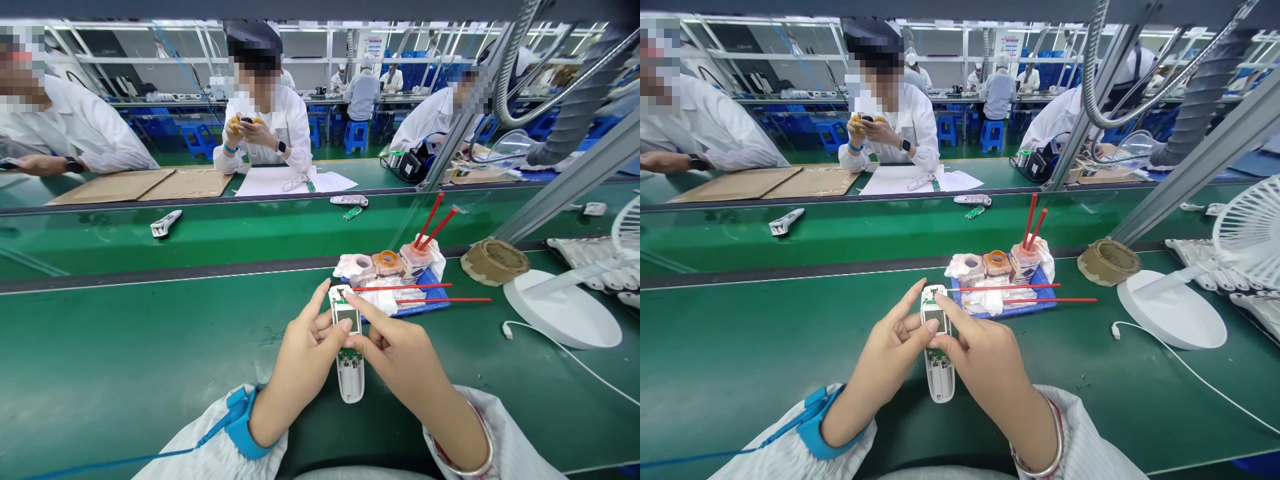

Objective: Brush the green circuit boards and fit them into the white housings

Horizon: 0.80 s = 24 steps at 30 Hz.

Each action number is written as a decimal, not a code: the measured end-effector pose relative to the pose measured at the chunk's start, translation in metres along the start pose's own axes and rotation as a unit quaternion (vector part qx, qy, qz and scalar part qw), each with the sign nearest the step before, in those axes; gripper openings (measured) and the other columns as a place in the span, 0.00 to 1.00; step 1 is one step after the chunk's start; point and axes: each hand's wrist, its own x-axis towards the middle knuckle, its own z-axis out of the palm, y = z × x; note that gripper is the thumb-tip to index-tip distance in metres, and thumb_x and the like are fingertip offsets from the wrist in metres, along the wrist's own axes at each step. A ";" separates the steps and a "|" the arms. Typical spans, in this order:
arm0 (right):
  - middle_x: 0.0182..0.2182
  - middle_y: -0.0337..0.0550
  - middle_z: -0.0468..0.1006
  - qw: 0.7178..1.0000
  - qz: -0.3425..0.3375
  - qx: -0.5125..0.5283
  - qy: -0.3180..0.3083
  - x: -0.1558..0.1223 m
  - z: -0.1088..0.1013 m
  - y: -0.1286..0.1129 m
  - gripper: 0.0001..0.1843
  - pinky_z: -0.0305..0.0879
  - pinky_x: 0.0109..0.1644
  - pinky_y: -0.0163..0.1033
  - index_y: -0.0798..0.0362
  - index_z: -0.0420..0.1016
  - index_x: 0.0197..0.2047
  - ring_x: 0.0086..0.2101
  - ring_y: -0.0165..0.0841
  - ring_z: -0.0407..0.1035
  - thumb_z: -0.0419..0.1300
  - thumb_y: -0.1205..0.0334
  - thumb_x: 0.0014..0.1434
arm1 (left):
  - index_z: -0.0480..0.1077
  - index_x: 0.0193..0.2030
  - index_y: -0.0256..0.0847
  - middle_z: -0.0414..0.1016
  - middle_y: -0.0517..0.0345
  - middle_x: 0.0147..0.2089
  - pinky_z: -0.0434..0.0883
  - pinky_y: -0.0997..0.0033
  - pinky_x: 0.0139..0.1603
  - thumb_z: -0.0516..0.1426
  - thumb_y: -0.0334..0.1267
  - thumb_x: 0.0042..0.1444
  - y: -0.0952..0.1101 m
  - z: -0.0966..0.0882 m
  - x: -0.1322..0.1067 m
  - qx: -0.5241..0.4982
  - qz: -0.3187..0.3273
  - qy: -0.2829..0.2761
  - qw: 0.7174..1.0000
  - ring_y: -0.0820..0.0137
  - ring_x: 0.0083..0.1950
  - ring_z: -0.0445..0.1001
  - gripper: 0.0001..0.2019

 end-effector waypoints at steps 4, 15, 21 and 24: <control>0.23 0.34 0.68 0.994 0.058 0.097 -0.007 0.001 0.002 0.001 0.26 0.61 0.27 0.34 0.48 0.63 0.59 0.22 0.28 0.62 0.59 0.55 0.57 | 0.49 0.62 0.40 0.78 0.56 0.33 0.71 0.73 0.36 0.60 0.33 0.52 0.007 0.001 0.001 -0.050 0.003 -0.017 0.999 0.72 0.32 0.75 0.33; 0.32 0.40 0.73 0.811 0.203 0.496 -0.236 -0.001 0.008 -0.001 0.27 0.69 0.33 0.39 0.49 0.55 0.58 0.30 0.33 0.72 0.57 0.50 0.59 | 0.52 0.55 0.42 0.77 0.59 0.30 0.70 0.76 0.26 0.59 0.35 0.53 0.009 -0.003 0.002 -0.017 0.009 -0.020 1.000 0.72 0.26 0.74 0.26; 0.28 0.39 0.75 0.746 0.259 0.560 -0.252 -0.001 0.016 -0.001 0.26 0.71 0.29 0.39 0.49 0.53 0.57 0.26 0.35 0.74 0.55 0.48 0.61 | 0.52 0.53 0.41 0.75 0.63 0.23 0.67 0.78 0.21 0.60 0.36 0.52 0.006 -0.007 0.013 0.000 0.015 -0.008 1.000 0.74 0.19 0.70 0.25; 0.26 0.39 0.75 0.741 0.277 0.566 -0.234 0.002 0.021 -0.004 0.26 0.71 0.27 0.38 0.50 0.55 0.56 0.24 0.34 0.74 0.55 0.47 0.60 | 0.54 0.52 0.40 0.74 0.65 0.21 0.68 0.78 0.25 0.61 0.36 0.51 0.006 -0.009 0.017 0.003 0.025 0.010 1.000 0.75 0.20 0.70 0.25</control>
